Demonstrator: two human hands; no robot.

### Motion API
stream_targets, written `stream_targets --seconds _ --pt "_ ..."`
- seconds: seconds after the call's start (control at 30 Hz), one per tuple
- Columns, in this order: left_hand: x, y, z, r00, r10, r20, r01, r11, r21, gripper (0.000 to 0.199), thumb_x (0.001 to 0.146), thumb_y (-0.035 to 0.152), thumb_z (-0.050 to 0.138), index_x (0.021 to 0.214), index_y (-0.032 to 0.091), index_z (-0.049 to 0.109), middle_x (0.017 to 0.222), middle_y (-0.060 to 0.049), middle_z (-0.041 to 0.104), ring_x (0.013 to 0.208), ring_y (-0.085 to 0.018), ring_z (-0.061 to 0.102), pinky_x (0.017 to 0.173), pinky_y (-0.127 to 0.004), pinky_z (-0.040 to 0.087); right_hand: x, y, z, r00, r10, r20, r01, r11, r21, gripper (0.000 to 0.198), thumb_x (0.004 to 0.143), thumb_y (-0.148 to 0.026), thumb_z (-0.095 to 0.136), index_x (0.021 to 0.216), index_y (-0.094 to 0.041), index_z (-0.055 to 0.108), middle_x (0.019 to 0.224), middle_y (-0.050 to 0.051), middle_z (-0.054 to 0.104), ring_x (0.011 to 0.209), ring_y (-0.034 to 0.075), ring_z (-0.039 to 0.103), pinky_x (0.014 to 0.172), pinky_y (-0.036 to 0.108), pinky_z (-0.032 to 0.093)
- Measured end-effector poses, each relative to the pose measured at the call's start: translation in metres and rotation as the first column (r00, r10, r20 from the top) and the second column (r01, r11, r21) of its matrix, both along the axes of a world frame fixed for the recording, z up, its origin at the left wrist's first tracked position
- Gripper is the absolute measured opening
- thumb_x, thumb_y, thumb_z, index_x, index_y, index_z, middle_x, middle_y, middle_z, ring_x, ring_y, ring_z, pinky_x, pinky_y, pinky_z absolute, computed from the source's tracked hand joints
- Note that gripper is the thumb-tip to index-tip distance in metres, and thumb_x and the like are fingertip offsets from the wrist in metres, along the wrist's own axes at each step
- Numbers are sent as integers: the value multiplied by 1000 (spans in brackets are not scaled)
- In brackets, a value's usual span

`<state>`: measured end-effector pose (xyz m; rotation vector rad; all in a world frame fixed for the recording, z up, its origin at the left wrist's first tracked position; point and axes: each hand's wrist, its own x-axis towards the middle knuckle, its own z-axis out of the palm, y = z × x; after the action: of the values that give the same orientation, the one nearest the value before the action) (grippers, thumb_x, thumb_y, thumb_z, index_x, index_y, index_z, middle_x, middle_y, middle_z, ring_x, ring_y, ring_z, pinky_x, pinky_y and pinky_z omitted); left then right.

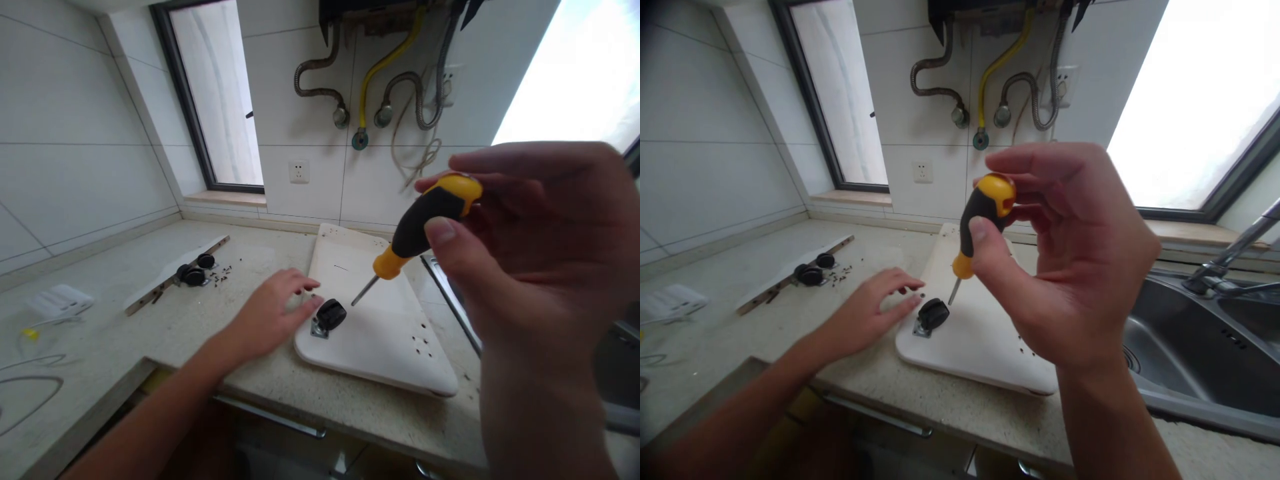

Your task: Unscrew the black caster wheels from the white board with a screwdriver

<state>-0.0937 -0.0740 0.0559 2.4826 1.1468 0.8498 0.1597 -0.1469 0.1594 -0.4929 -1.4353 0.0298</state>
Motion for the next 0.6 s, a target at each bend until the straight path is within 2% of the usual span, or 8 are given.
stream_targets --seconds 0.03,0.13,0.23,0.33,0.43,0.6 --pt "17 -14 -9 999 -17 -29 18 999 28 42 112 55 60 132 21 76 127 -10 79 118 -31 71 107 -51 56 0 0 0 1000 -15 -9 15 1000 -6 42 82 -16 87 115 -41 85 118 2 76 105 29 74 86 49 64" --pt "50 -40 -34 994 68 -82 -57 990 129 40 105 44 73 136 18 70 124 -14 79 113 -37 72 100 -57 59 0 0 0 998 -70 -3 69 995 -67 41 84 -17 87 114 -44 82 124 0 74 115 29 73 91 48 65" --pt "56 -42 -47 995 94 19 -96 985 141 37 99 28 74 135 19 68 126 -14 78 117 -36 73 104 -56 60 -2 5 -2 997 -71 26 72 996 -50 37 84 -16 86 112 -40 82 120 1 75 108 27 74 85 45 64" --pt "49 -37 -46 990 31 138 -42 996 76 43 96 25 76 138 21 65 128 -11 77 119 -30 74 107 -48 62 -5 15 -4 998 -48 33 48 999 10 33 86 -11 82 113 -30 83 115 5 74 103 24 75 83 41 63" --pt "41 -34 -42 987 -18 161 12 999 42 35 97 29 79 130 23 69 122 -8 77 111 -26 77 101 -41 63 -4 22 -7 999 -51 18 50 998 43 28 90 -12 76 114 -26 81 113 4 74 100 20 75 83 38 62" --pt "39 -33 -45 989 -40 146 23 993 116 33 97 26 81 128 23 69 119 -6 77 108 -25 77 97 -39 62 1 21 -8 993 -96 74 92 994 57 31 93 -10 79 120 -23 75 120 3 74 105 20 76 83 38 64"
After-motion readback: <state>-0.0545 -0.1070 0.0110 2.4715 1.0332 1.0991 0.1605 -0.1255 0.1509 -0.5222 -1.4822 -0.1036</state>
